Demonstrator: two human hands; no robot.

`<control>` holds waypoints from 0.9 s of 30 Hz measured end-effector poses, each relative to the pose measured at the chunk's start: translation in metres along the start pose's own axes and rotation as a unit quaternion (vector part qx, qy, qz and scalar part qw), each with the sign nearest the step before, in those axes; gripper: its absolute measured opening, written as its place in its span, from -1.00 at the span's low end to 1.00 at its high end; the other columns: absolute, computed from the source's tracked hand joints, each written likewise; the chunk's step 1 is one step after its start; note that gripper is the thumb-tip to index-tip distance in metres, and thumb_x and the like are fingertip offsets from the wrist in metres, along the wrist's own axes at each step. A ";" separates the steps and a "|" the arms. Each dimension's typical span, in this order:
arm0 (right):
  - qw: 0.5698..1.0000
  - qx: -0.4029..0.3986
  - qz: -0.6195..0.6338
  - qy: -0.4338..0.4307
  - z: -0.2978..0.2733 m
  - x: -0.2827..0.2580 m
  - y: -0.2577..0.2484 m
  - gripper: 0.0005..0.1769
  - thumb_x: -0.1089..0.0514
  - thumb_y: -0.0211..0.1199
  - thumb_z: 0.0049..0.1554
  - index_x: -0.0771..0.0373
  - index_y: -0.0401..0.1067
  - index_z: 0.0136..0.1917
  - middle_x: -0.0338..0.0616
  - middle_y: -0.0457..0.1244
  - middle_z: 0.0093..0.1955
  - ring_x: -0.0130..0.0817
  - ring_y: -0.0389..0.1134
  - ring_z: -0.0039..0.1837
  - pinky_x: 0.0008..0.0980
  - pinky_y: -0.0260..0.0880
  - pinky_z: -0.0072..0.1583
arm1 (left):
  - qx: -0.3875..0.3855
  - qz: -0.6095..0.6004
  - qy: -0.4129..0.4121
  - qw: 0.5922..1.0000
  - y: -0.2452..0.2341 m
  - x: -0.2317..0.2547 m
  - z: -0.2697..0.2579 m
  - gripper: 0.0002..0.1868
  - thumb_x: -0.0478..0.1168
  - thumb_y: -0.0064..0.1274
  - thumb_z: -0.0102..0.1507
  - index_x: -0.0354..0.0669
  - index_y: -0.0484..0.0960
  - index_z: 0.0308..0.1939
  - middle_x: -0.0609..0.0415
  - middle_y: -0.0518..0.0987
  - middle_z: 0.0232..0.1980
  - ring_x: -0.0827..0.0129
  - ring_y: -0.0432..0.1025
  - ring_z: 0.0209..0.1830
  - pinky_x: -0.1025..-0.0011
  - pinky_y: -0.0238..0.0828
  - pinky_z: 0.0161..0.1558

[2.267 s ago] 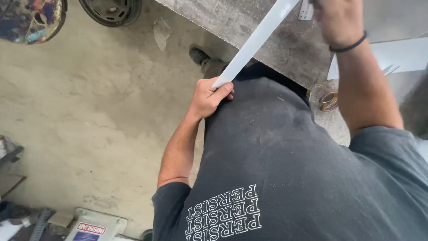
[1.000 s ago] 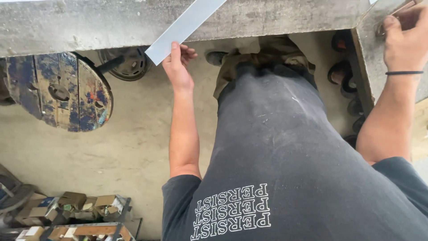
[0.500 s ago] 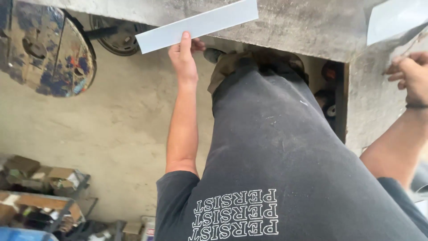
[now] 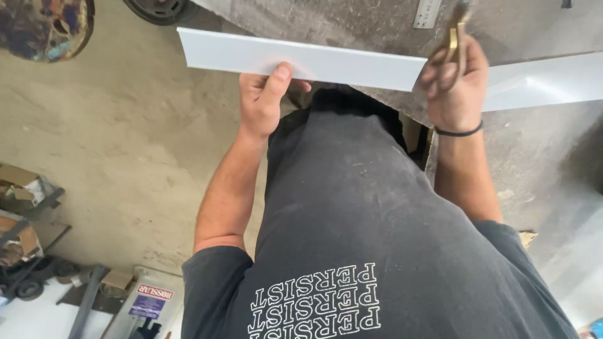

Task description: The person uses scissors to cut a long white plastic strip into smaller rectangular pieces. They hold the strip with one hand and cut it with the other, placing the cut pieces on the table. The person repeats this process with another strip, cutting it into similar small pieces.

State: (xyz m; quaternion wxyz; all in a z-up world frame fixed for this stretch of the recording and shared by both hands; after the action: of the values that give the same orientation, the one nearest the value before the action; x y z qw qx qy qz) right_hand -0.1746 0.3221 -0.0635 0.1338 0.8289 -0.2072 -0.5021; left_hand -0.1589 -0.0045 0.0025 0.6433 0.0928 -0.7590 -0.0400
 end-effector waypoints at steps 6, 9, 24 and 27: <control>0.990 -0.080 -0.077 -0.083 0.011 0.021 0.077 -0.41 -0.15 0.53 0.05 0.16 0.28 0.11 -0.27 0.26 -0.12 -0.59 0.12 -0.36 -0.57 0.08 -0.35 | -0.065 -0.009 -0.030 0.997 -0.026 -0.024 0.022 -0.66 -0.15 -0.06 0.42 -0.42 0.63 -0.19 -0.16 0.66 -0.25 0.11 0.59 -0.32 0.31 0.65 -0.23; 0.983 -0.062 -0.127 -0.114 0.011 0.015 0.122 -0.60 0.00 0.46 0.16 0.17 0.27 -0.03 -0.29 0.18 -0.25 -0.60 0.08 -0.39 -0.57 0.05 -0.32 | -0.163 0.003 -0.070 0.984 -0.026 -0.025 0.043 -0.74 -0.11 0.02 0.40 -0.28 0.60 -0.07 -0.05 0.66 -0.20 0.24 0.57 -0.21 0.37 0.57 -0.08; 0.941 -0.060 -0.310 -0.121 -0.016 0.036 0.206 -0.19 -0.47 0.33 -0.18 0.24 0.24 -0.04 -0.09 0.36 -0.14 -0.44 0.37 -0.20 -0.47 0.39 -0.09 | -0.216 0.004 -0.030 0.976 -0.029 0.056 0.126 -0.66 0.01 -0.04 0.41 -0.20 0.61 -0.17 0.00 0.62 -0.29 0.38 0.56 -0.33 0.52 0.54 -0.25; 0.905 -0.110 -0.400 -0.090 -0.013 0.037 0.201 -0.11 -0.55 0.29 -0.22 0.23 0.25 0.00 -0.11 0.37 -0.04 -0.33 0.42 -0.04 -0.34 0.42 0.06 | -0.194 0.019 0.004 0.981 -0.016 0.063 0.127 -0.66 0.01 0.01 0.39 -0.20 0.66 -0.16 0.00 0.68 -0.29 0.36 0.61 -0.32 0.51 0.61 -0.24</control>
State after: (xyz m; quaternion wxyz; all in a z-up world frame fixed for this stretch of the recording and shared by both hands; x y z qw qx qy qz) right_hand -0.1900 0.1279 -0.0004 -0.0070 0.7732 0.1872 -0.6059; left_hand -0.2921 -0.0397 0.0391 0.6528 -0.0484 -0.7357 -0.1740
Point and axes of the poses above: each hand's wrist, its own z-axis towards the middle knuckle, its own y-axis out of the palm, x = y × z, the point moved 8 cm from there along z, towards the middle knuckle
